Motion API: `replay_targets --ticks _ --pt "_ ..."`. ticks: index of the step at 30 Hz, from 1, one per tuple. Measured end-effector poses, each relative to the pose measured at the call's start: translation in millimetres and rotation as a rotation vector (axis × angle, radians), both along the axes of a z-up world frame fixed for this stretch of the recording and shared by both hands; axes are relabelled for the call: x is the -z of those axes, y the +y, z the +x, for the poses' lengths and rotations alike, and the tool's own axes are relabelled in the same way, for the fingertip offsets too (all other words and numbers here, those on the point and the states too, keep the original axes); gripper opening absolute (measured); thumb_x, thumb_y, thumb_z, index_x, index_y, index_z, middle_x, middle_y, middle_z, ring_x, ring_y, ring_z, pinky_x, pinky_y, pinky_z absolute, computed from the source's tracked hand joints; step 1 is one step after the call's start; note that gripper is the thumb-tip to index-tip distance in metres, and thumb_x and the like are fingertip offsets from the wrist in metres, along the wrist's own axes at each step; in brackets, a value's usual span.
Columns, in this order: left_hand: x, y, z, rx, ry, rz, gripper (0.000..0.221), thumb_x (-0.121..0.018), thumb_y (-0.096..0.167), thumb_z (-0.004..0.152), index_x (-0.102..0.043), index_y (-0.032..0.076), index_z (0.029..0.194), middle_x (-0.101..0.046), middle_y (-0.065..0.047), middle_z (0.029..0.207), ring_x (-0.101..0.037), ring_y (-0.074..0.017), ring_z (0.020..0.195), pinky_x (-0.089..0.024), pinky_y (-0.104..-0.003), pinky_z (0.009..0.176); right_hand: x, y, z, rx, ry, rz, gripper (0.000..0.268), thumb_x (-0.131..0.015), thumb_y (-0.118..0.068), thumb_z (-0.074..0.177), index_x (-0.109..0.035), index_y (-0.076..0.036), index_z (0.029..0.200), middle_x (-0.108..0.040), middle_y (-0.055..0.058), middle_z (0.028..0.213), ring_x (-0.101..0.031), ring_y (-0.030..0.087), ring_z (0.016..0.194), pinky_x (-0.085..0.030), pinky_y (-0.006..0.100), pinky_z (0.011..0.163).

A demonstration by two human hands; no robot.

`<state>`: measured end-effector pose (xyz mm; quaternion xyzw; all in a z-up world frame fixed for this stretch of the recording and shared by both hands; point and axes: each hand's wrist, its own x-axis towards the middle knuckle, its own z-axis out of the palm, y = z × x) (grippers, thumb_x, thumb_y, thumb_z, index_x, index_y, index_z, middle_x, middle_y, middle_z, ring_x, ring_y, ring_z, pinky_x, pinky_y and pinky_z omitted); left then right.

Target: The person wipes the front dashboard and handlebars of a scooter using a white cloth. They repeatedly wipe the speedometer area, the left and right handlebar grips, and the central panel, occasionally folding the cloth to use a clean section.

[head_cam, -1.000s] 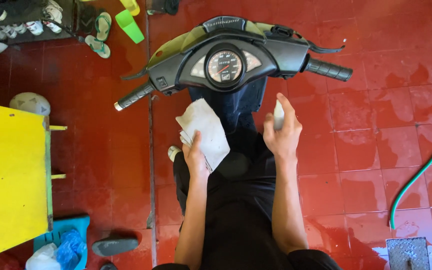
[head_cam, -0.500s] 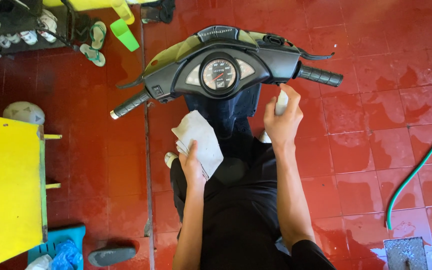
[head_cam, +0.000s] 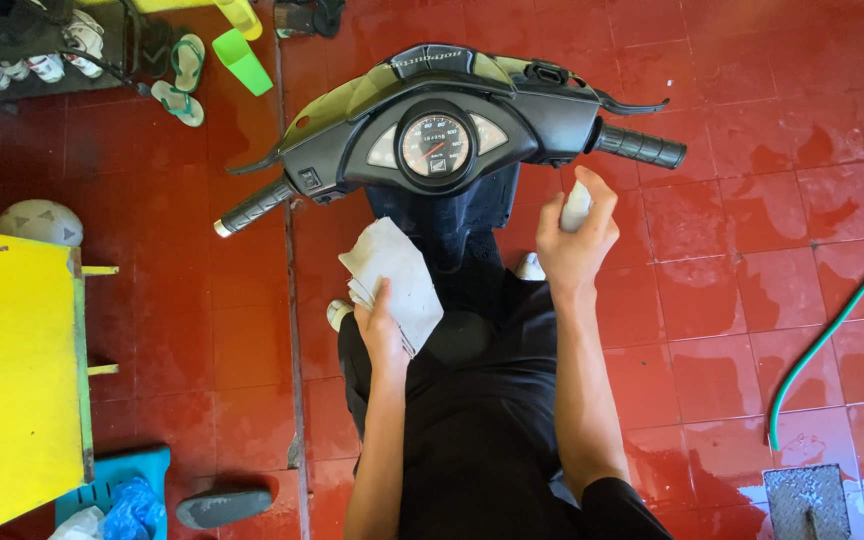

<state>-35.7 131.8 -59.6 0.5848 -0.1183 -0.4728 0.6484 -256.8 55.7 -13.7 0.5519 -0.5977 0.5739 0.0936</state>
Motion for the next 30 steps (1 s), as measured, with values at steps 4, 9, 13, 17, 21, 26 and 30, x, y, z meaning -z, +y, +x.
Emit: replay_targets --ticks 4,9,13,17,21,26,30 --pt "1.3 0.1 0.1 -0.007 -0.007 0.030 0.041 -0.078 0.017 0.092 -0.060 -0.002 0.123 -0.068 -0.007 0.099 -0.066 -0.0113 0.085 -0.058 -0.026 0.079 -6.7 2.1 3.4 -0.049 0.007 -0.016 0.036 -0.068 0.007 0.087 -0.063 -0.003 0.121 -0.073 0.014 0.111 -0.076 0.035 0.092 -0.060 0.045 0.081" --pt "10.3 -2.9 5.4 0.034 0.016 -0.022 0.039 -0.074 0.018 0.095 -0.060 0.000 0.127 -0.071 -0.010 0.103 -0.070 -0.0143 0.088 -0.060 -0.029 0.079 -13.8 8.4 12.9 -0.067 -0.004 -0.018 0.034 -0.072 0.005 0.086 -0.065 -0.003 0.118 -0.074 0.013 0.107 -0.076 0.034 0.088 -0.060 0.043 0.078" --pt "7.5 -1.3 5.8 -0.004 0.012 -0.037 0.045 -0.077 0.017 0.093 -0.059 -0.003 0.129 -0.070 -0.011 0.105 -0.069 -0.0144 0.090 -0.059 -0.030 0.082 -7.8 6.7 14.4 -0.075 -0.012 -0.013 0.032 -0.072 0.005 0.086 -0.064 -0.003 0.116 -0.075 0.012 0.108 -0.076 0.032 0.087 -0.060 0.043 0.077" --pt "4.7 2.1 9.6 0.006 0.000 -0.039 0.043 -0.075 0.018 0.094 -0.060 -0.002 0.128 -0.070 -0.011 0.105 -0.069 -0.0138 0.090 -0.059 -0.029 0.082 -2.0 6.0 13.7 -0.087 -0.036 -0.042 0.030 -0.070 0.008 0.085 -0.064 -0.002 0.112 -0.075 0.012 0.103 -0.073 0.029 0.072 -0.059 0.039 0.065" --pt "27.2 2.8 18.8 0.043 -0.018 -0.070 0.040 -0.074 0.020 0.095 -0.061 0.000 0.127 -0.071 -0.012 0.106 -0.070 -0.0150 0.090 -0.060 -0.031 0.080 -9.7 8.1 19.2 -0.094 -0.032 -0.054 0.030 -0.071 0.008 0.085 -0.064 -0.002 0.113 -0.075 0.012 0.104 -0.072 0.027 0.070 -0.058 0.037 0.062" --pt "18.0 3.9 10.7 0.002 -0.002 -0.057 0.042 -0.076 0.017 0.093 -0.060 -0.004 0.126 -0.069 -0.011 0.106 -0.067 -0.0135 0.091 -0.058 -0.030 0.085 -23.7 13.0 27.2 -0.113 -0.014 -0.052 0.031 -0.070 0.007 0.086 -0.063 -0.001 0.115 -0.074 0.013 0.106 -0.073 0.029 0.071 -0.059 0.039 0.063" --pt "10.2 3.8 9.0 0.002 -0.015 -0.066 0.043 -0.076 0.016 0.092 -0.061 -0.004 0.128 -0.070 -0.011 0.108 -0.068 -0.0136 0.093 -0.057 -0.029 0.085 -23.7 12.7 32.9 -0.140 -0.008 -0.059 0.030 -0.069 0.007 0.087 -0.063 0.000 0.115 -0.074 0.014 0.107 -0.074 0.031 0.074 -0.059 0.039 0.065"
